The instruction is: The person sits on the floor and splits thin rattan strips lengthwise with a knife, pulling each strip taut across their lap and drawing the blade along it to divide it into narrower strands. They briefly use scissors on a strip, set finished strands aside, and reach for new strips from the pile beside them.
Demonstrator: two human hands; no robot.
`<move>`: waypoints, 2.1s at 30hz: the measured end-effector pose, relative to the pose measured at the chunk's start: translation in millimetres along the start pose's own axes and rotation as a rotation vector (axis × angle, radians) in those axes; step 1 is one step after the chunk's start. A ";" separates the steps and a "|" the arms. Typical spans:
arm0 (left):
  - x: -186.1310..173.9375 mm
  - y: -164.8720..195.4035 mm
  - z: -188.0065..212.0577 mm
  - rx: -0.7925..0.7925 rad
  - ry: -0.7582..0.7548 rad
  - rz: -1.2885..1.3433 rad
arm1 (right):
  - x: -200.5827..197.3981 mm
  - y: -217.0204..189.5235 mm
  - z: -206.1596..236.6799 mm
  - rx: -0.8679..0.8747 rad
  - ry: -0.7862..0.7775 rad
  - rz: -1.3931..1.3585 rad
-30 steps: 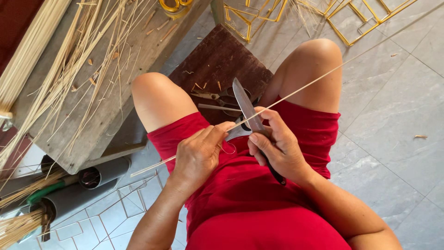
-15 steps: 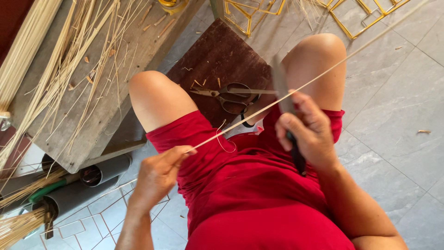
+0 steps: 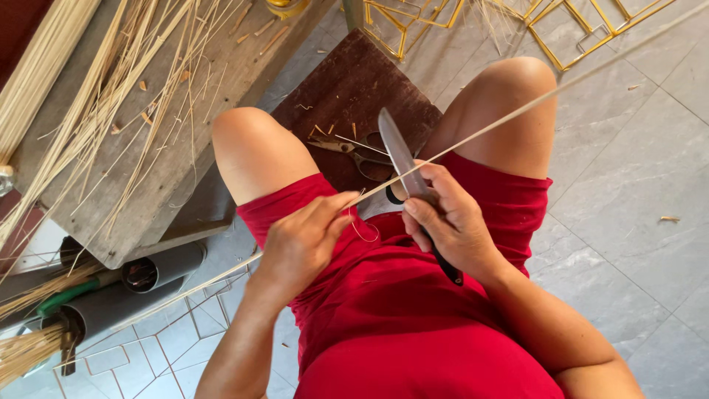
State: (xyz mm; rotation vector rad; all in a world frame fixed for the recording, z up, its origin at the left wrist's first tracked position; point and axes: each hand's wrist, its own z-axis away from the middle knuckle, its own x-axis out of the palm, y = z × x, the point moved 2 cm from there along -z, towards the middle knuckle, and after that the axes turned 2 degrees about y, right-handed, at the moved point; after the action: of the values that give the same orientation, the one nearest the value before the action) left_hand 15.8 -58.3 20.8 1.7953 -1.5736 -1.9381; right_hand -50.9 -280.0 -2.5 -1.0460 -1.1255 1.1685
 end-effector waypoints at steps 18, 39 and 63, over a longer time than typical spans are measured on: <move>-24.4 -28.1 37.2 -0.103 -0.054 -0.146 | -67.3 -8.5 0.2 0.034 0.316 -0.090; 27.8 -11.3 5.0 0.019 -0.024 -0.155 | -21.2 4.4 -4.6 -0.006 0.128 -0.075; 23.0 5.6 -18.9 -0.005 0.007 -0.005 | -29.3 -5.6 -11.4 -0.050 0.113 -0.024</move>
State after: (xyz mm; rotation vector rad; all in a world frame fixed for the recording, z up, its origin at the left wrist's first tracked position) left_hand 20.0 -87.1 12.4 1.8044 -1.5619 -1.9341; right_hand -40.1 -310.1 -1.6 -1.1197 -1.0798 1.0533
